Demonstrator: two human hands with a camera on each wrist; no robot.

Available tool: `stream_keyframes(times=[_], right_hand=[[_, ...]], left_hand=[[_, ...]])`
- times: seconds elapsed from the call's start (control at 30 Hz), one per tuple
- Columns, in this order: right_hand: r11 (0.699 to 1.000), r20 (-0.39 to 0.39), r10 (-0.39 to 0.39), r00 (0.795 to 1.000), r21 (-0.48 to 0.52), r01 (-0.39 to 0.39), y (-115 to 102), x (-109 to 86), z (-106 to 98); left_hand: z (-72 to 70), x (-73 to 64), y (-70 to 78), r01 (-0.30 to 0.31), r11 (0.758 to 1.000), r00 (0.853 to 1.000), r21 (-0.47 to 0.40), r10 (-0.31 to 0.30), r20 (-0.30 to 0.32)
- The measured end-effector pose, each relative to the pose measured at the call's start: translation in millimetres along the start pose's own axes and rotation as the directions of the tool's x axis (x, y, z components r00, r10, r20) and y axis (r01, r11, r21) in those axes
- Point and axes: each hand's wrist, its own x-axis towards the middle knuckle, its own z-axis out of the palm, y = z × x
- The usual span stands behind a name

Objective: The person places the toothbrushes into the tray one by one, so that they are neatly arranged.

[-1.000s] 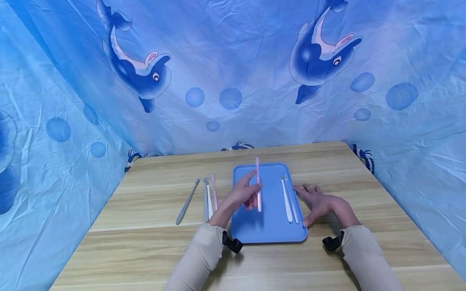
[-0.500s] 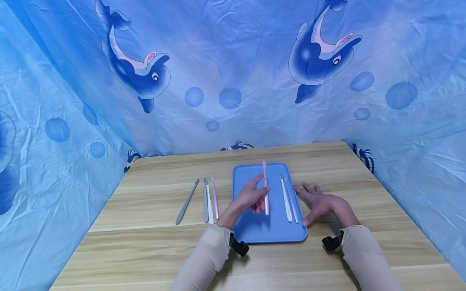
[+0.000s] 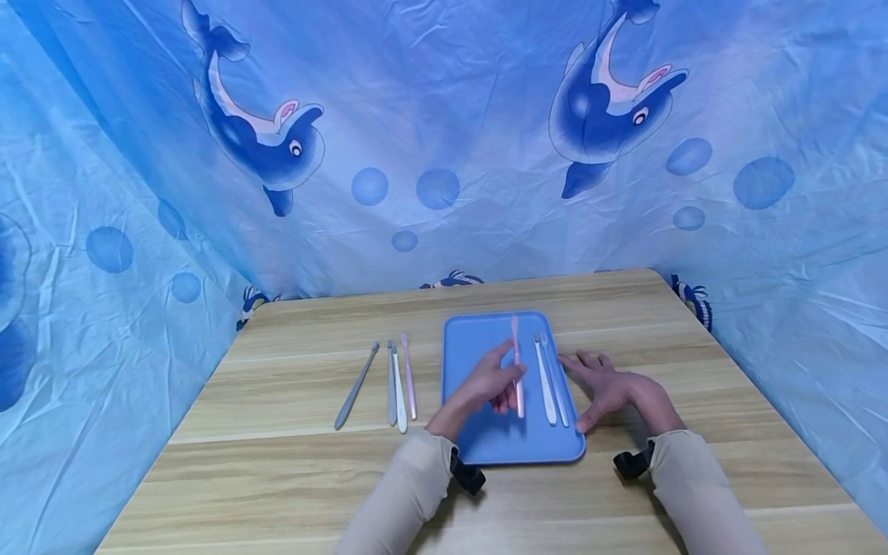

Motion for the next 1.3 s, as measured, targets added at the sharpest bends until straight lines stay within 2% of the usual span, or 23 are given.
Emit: stream_keyframes(times=[0.57, 0.87, 1.13, 1.3], right_hand=[[1.0, 0.005, 0.001, 1.0, -0.003, -0.001, -1, -0.2, 0], [1.0, 0.006, -0.025, 1.0, 0.004, 0.025, 1, 0.2, -1], [0.999, 0.011, -0.04, 0.999, 0.006, 0.04, 1, -0.1, -3], [0.999, 0.011, -0.039, 0.999, 0.0, 0.039, 1, -0.5, -3]], left_hand=[[17.5, 12.3, -9.5, 0.009, 1.0, 0.999, -0.007, -0.009, 0.033], [25.9, 19.2, -13.6, 0.035, 0.999, 0.999, 0.009, -0.035, 0.018], [30.8, 26.4, -13.3, 0.091, 0.994, 0.996, 0.054, -0.09, -0.025], [32.1, 30.3, -14.1, 0.103, 0.992, 0.994, 0.074, -0.1, -0.043]])
